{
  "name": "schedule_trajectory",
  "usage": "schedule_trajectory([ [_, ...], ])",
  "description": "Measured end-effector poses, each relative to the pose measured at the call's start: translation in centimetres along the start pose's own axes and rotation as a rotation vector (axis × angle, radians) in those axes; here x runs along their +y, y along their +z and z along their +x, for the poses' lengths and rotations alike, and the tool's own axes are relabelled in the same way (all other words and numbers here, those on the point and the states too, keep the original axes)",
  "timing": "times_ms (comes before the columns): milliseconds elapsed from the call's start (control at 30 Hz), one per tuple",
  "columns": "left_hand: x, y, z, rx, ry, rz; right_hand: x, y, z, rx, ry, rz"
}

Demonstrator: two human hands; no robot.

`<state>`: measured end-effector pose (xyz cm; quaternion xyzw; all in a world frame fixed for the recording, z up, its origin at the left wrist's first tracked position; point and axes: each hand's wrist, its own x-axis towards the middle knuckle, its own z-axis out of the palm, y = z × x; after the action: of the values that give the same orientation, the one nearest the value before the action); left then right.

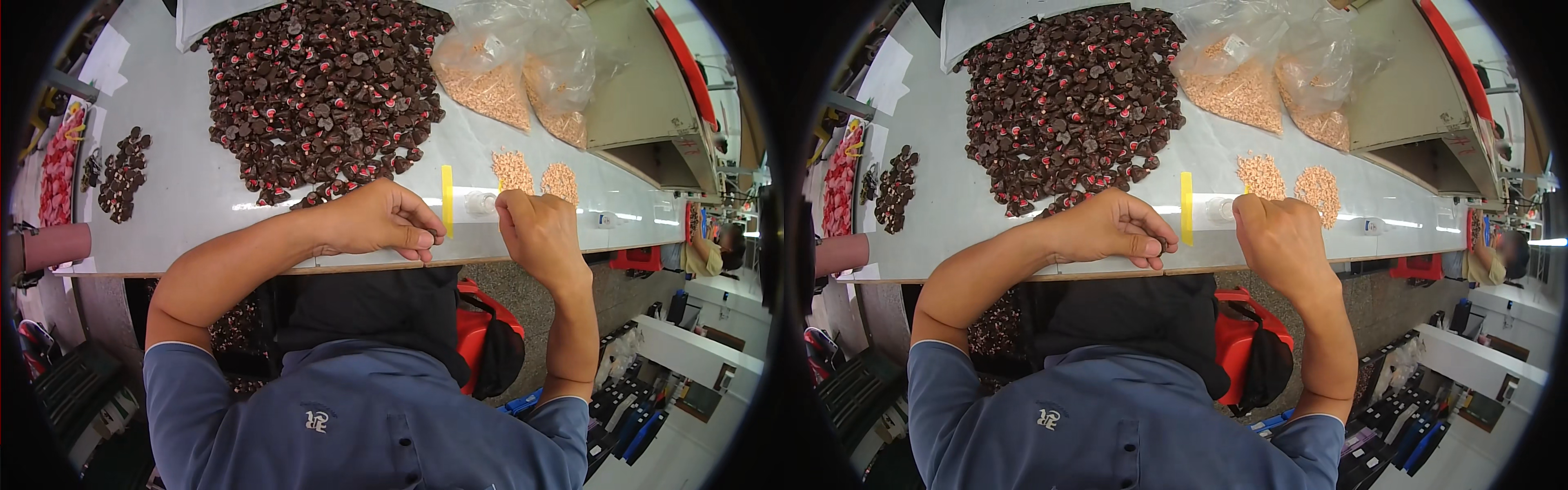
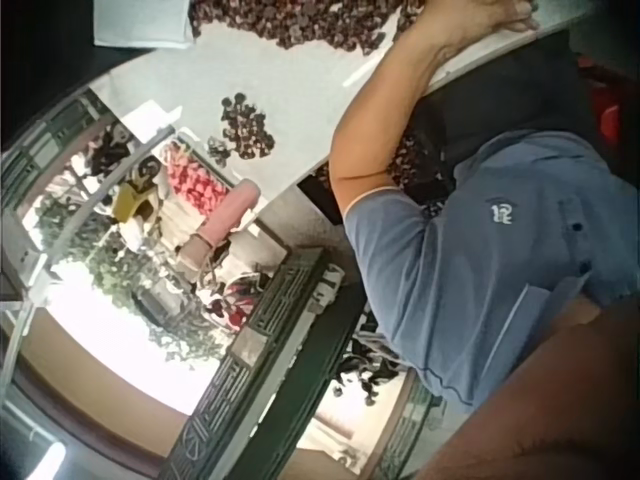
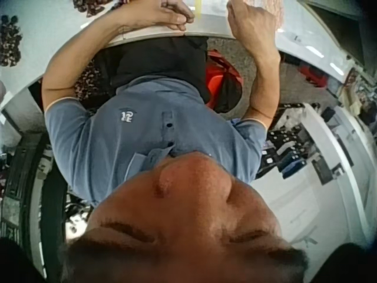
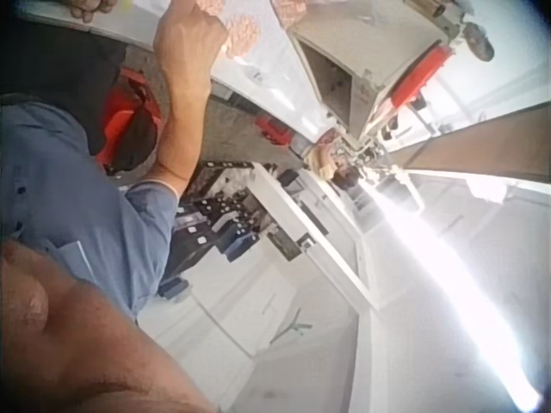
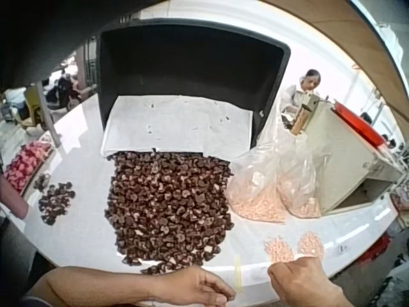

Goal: Sorting and inspecting small plastic components on a workbench in a factory setting.

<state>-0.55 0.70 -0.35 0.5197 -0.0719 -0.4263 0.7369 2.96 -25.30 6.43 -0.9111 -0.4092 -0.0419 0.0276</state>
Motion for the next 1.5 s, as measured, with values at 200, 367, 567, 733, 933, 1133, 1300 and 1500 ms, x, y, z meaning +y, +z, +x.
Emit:
schedule_trajectory([
  [200, 0.0, 0.0, 0.1, 0.045, -0.026, -0.021, -2.6, -1.0, -0.8, 0.211, 0.018, 0.180],
  [367, 0.1, 0.1, 0.0, 0.054, -0.030, -0.031, -5.1, 1.5, -1.7, 0.303, 0.062, 0.502],
  [567, 0.3, 0.3, 0.1, 0.073, -0.045, -0.023, -6.0, 2.9, -1.6, 0.341, 0.091, 0.539],
  [733, 0.2, 0.2, 0.1, 0.073, -0.043, -0.020, -6.2, 3.0, -1.0, 0.360, 0.069, 0.538],
  [933, 0.1, 0.2, 0.0, 0.087, -0.038, -0.025, -6.6, 3.5, -0.9, 0.353, 0.064, 0.536],
  [1133, -0.5, 0.0, 0.3, 0.092, -0.004, -0.042, -7.1, 4.2, -1.3, 0.387, 0.001, 0.333],
  [1300, -0.2, 0.4, 0.4, 0.076, -0.007, -0.010, -5.2, 4.8, -3.3, 0.540, 0.293, 0.772],
  [1500, 0.0, 0.8, 0.1, 0.162, -0.048, -0.005, 2.6, 5.2, -8.6, 0.793, 0.840, 0.705],
])
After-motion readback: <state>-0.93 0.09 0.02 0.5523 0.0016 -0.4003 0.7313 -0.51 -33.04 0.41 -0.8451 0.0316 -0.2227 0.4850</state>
